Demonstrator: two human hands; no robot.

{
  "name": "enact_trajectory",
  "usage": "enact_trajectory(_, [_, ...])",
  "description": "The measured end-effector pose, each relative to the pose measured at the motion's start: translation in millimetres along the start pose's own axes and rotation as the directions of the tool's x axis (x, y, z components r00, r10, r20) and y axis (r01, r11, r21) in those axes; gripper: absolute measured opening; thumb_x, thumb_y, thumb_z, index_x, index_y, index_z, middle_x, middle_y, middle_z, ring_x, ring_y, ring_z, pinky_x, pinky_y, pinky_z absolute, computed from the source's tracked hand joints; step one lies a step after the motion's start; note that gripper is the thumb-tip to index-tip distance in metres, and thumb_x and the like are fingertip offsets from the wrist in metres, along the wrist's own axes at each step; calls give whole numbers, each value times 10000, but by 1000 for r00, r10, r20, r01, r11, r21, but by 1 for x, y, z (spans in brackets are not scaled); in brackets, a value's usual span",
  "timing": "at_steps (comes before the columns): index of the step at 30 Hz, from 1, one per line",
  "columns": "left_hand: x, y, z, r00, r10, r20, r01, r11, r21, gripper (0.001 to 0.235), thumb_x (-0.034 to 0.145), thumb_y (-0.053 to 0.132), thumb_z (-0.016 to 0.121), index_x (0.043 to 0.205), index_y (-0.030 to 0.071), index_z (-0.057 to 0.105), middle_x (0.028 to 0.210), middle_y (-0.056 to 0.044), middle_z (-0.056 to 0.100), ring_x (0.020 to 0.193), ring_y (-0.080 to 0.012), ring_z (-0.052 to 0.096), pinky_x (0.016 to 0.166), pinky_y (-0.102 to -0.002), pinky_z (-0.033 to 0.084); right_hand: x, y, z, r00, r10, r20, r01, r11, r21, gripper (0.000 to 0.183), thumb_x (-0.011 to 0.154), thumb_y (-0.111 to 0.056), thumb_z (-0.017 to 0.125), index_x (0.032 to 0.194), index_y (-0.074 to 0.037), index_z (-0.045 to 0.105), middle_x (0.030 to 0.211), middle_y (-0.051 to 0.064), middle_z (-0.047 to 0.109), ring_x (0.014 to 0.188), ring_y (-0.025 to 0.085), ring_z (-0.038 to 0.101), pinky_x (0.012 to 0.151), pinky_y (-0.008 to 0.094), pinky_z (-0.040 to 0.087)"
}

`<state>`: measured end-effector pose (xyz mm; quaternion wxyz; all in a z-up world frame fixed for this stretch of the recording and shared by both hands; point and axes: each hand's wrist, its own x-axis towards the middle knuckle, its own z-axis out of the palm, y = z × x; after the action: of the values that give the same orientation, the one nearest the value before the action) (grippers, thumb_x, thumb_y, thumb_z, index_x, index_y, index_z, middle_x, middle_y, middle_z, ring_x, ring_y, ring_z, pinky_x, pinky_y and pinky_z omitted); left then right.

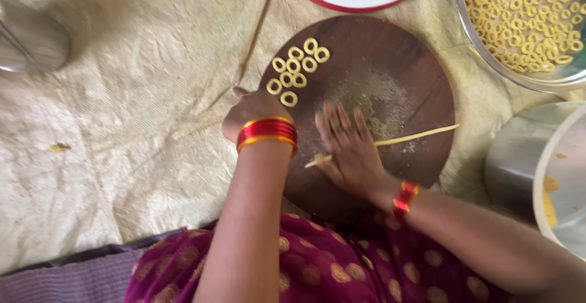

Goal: The person rolls a yellow dough rope on a wooden board, then pinches off small segments to form ring shapes. The finished rings are placed on the board and a nearby tray.

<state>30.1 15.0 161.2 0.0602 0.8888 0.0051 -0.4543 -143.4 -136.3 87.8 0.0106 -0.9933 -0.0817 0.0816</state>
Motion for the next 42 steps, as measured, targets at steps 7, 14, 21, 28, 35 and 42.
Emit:
enact_trajectory(7, [-50, -15, -54, 999, -14, -42, 4, 974, -226, 775, 1075, 329, 473, 1630, 54, 7, 959, -136, 796, 778, -195, 752, 643, -347, 612, 109, 35, -4, 965, 222, -142, -231, 971, -56, 842, 1058, -579, 144, 1619, 49, 151, 1694, 264, 121, 1579, 398, 108, 1274, 560, 45])
enact_trajectory(14, [-66, -26, -67, 996, 7, -92, -30, 968, -249, 803, 1055, 359, 490, 1613, 56, -2, 1144, -165, 707, 896, -232, 733, 773, -392, 612, -9, -16, 1, 999, 6, -39, -3, 998, 69, 860, 1042, -598, 173, 1578, 71, 108, 1660, 299, 60, 1563, 425, 45, 1264, 557, -15])
enact_trajectory(21, [-66, -23, -65, 996, 27, -84, -45, 976, -215, 790, 1064, 326, 478, 1625, 51, -6, 1211, -195, 693, 978, -279, 736, 821, -416, 622, -49, -49, 6, 995, -99, 12, 98, 992, 85, 826, 1071, -563, 149, 1586, 82, 176, 1683, 285, 85, 1556, 400, 60, 1246, 551, -10])
enact_trajectory(28, [-55, -23, -57, 987, 50, -153, -74, 985, -156, 791, 1054, 401, 491, 1608, 25, 70, 1250, -213, 672, 1068, -316, 702, 891, -445, 582, 78, -16, 22, 984, 166, -64, -173, 978, -115, 814, 1054, -588, 63, 1623, -8, 111, 1711, 203, 73, 1585, 333, 28, 1284, 522, -3])
enact_trajectory(35, [-44, -23, -52, 989, 48, -140, -74, 980, -183, 791, 1053, 384, 486, 1614, 17, 68, 1248, -232, 669, 1084, -326, 705, 903, -448, 585, 46, -41, 20, 989, 56, -134, -56, 998, 3, 820, 1052, -605, 55, 1620, -14, 88, 1699, 217, 33, 1583, 355, -3, 1278, 523, -41])
enact_trajectory(42, [-53, -13, -49, 989, 60, -135, -72, 993, -90, 828, 1041, 408, 515, 1614, 13, 68, 1252, -233, 667, 1086, -337, 703, 918, -450, 578, -40, -42, 18, 997, -54, -62, 61, 991, 117, 789, 1048, -631, 192, 1601, -70, 143, 1673, 248, 15, 1548, 368, -5, 1232, 538, -50])
